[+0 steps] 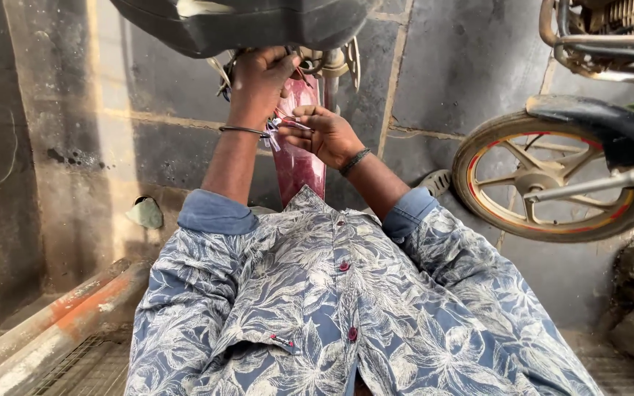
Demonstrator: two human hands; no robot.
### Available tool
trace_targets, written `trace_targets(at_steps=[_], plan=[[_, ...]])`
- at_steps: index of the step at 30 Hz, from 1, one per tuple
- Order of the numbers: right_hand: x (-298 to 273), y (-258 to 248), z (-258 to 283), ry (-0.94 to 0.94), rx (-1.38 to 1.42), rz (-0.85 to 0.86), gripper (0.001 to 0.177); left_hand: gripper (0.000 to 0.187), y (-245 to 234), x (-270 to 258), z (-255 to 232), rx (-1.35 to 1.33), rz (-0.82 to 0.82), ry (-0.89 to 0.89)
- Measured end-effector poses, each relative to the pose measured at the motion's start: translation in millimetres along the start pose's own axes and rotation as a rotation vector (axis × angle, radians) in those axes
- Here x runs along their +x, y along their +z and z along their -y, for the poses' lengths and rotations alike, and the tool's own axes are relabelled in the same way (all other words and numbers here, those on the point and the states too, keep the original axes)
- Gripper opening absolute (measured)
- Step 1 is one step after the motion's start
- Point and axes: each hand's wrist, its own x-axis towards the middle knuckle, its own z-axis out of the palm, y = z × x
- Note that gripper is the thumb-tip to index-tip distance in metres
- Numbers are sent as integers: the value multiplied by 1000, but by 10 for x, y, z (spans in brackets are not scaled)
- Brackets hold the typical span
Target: Repairing or connecting the wiring harness behind a motorcycle's headlight.
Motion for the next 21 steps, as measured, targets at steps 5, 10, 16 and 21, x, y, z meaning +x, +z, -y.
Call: trace_targets(at_steps=[5,10,16,21], plan=[[24,-253,-72,-19,-111,-74,20,18,5,-1,8,11,5,27],[-19,-327,-92,-149,-144,-92,21,19,25,-30,9,36,16,56],[-29,-305,-41,-279,-187,-95,18,17,51,-98,-29,207,-63,95],[-52,-245,27,-375,-217,-105,17,25,81,-162,98,145,-57,140]])
